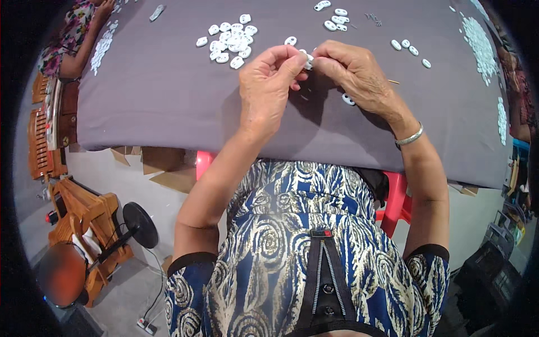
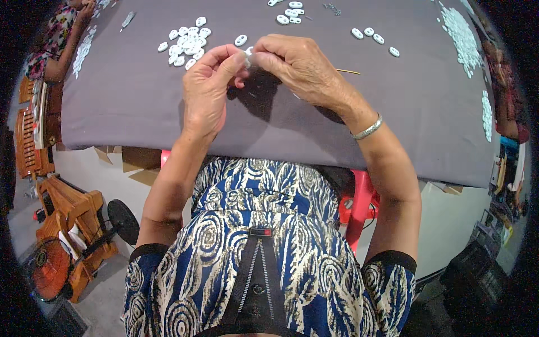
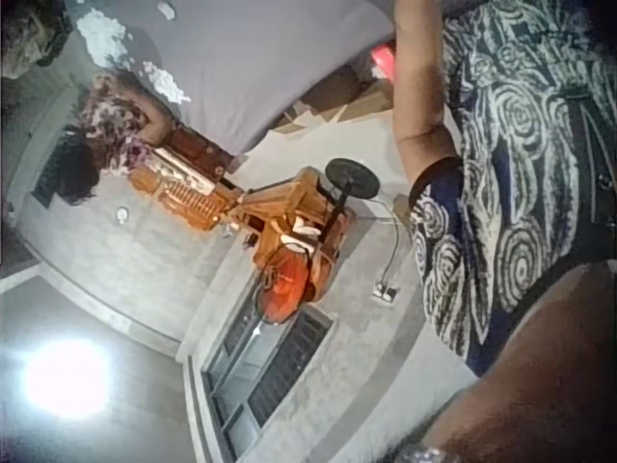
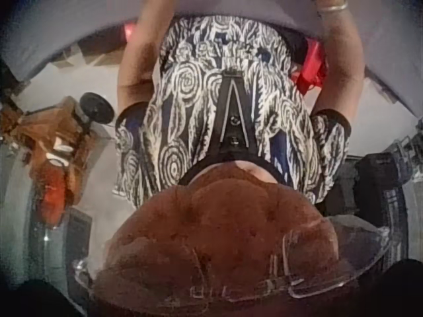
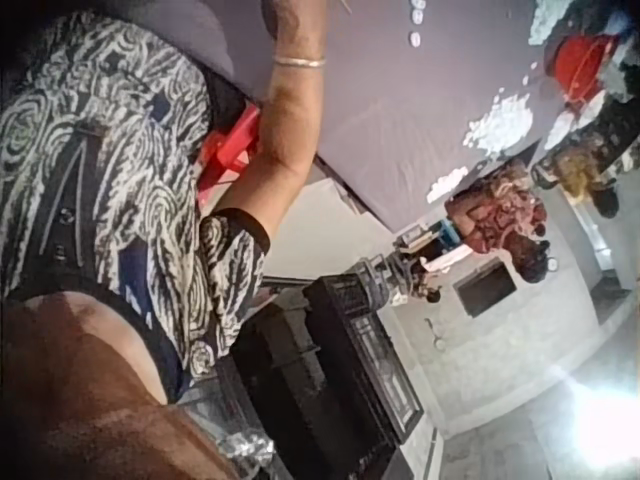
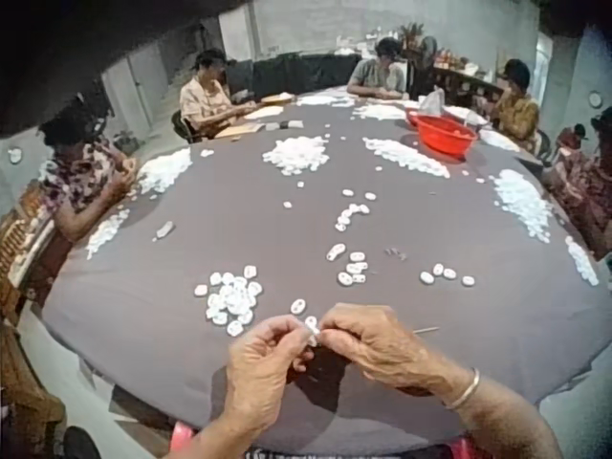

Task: Inspecting and sorting small white plastic components on a table in a manufacturing setting.

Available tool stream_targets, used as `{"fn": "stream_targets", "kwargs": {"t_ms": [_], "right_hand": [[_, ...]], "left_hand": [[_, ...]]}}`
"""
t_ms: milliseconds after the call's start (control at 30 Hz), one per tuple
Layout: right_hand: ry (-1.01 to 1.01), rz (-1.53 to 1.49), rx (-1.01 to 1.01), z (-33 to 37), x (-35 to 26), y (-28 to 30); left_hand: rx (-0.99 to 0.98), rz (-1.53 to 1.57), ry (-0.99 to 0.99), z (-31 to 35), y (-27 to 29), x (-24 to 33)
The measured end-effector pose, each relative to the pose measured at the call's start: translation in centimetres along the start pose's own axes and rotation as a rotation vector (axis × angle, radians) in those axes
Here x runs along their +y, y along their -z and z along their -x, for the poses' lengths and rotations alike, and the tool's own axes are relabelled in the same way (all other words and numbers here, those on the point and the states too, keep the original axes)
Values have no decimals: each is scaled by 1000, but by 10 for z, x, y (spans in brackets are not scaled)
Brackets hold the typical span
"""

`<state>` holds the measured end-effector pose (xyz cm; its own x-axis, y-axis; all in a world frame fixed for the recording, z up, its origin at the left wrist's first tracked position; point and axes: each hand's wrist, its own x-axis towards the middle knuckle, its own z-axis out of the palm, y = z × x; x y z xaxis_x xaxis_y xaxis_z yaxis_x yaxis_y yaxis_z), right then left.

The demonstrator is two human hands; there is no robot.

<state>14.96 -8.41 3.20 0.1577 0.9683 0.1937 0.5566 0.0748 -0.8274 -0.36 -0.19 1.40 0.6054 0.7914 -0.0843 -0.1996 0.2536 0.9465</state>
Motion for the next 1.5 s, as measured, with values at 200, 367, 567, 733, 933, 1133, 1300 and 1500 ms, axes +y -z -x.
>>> {"fn": "stream_targets", "kwargs": {"t_ms": [200,367,567,733,933,1133,1300,1500], "right_hand": [[-210,-186,-79,1,1,-1],[-179,-163,-39,2,2,0],[-71,-52,17,1,6,-4],[-46,-28,68,2,8,-8],[-135,-142,-9,2,8,-4],[-134,-161,-60,2,9,-4],[-152,-137,-26,2,7,-3],[-81,-12,-58,1,-3,0]], "left_hand": [[-35,20,-32,1,-3,0],[-97,-60,-94,5,-6,0],[-103,-104,-13,5,-3,0],[-119,-26,35,2,0,-2],[-151,-12,64,0,2,3],[-219,-36,130,-3,9,12],[-253,-74,130,-5,9,11],[-187,-176,18,-1,5,13]]}}
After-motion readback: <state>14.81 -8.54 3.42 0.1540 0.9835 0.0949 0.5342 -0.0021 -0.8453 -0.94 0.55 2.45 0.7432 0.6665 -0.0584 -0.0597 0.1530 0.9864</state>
